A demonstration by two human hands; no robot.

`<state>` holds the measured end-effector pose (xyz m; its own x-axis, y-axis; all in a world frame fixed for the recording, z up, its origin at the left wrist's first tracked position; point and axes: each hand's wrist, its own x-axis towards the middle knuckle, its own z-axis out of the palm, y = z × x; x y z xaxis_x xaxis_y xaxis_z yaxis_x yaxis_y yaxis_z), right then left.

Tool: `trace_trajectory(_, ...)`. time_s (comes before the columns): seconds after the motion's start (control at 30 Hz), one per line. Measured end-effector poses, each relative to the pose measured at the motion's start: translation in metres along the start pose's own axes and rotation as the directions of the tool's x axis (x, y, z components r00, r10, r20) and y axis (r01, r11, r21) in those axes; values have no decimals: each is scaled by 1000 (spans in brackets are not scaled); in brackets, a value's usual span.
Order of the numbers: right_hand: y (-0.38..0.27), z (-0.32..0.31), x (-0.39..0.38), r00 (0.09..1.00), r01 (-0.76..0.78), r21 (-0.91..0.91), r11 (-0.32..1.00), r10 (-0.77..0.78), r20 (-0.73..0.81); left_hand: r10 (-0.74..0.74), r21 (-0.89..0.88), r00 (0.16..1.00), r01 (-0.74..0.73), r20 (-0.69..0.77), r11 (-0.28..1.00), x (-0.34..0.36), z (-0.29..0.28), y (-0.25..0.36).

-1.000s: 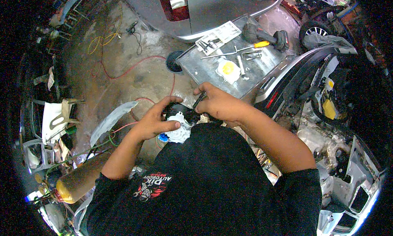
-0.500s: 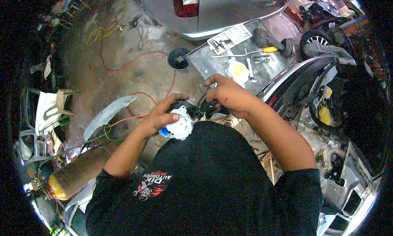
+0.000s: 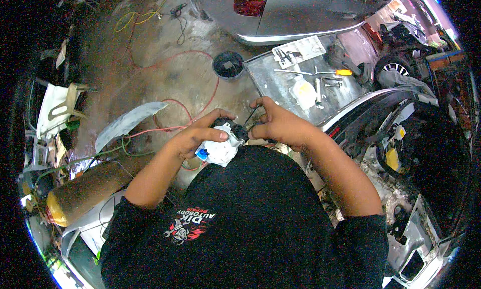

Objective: The person holds a white seatbelt retractor and uses a screwdriver and pliers to adjust internal components. They repeatedly pull the seatbelt strap through the retractor, tighten screws, and manipulate the mechanism while standing in a garage.

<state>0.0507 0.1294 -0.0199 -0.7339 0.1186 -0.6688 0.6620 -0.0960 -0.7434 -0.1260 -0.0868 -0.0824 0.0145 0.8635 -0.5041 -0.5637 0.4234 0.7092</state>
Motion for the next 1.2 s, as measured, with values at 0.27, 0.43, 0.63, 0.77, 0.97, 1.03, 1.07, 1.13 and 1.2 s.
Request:
trace_trajectory(0.27, 11, 11, 7, 945, 29, -534, 845, -198, -260, -89, 41, 996, 90, -32, 995, 7, 1, -3)
trace_trajectory(0.43, 22, 20, 6, 882, 162, -633, 757, -398, -251, -120, 15, 993, 120, 4, 993, 7, 5, 5)
trace_trajectory(0.63, 24, 11, 3, 848, 273, -664, 696, -500, -176, -122, -92, 991, 126, 44, 988, 13, 10, -3)
trace_trajectory(0.77, 38, 0, 0, 872, 210, -639, 740, -438, -220, -88, -130, 996, 86, -9, 988, 20, 24, -13)
trace_trajectory(0.97, 42, -14, -5, 872, 149, -612, 777, -394, -289, -31, -117, 998, 25, -48, 993, 27, 34, -11)
trace_trajectory(1.03, 46, -23, -9, 875, 128, -611, 781, -379, -301, -10, -120, 1000, 9, -10, 993, 28, 36, -8)
trace_trajectory(1.07, 48, -27, -9, 877, 119, -610, 784, -371, -307, -14, -106, 1000, 12, -15, 994, 29, 36, -7)
trace_trajectory(1.13, 51, -31, -8, 880, 122, -586, 801, -361, -310, -19, -77, 999, 17, -26, 997, 32, 37, -7)
trace_trajectory(1.2, 54, -33, -6, 880, 144, -534, 833, -354, -316, -9, -64, 999, 7, -32, 998, 34, 36, -9)
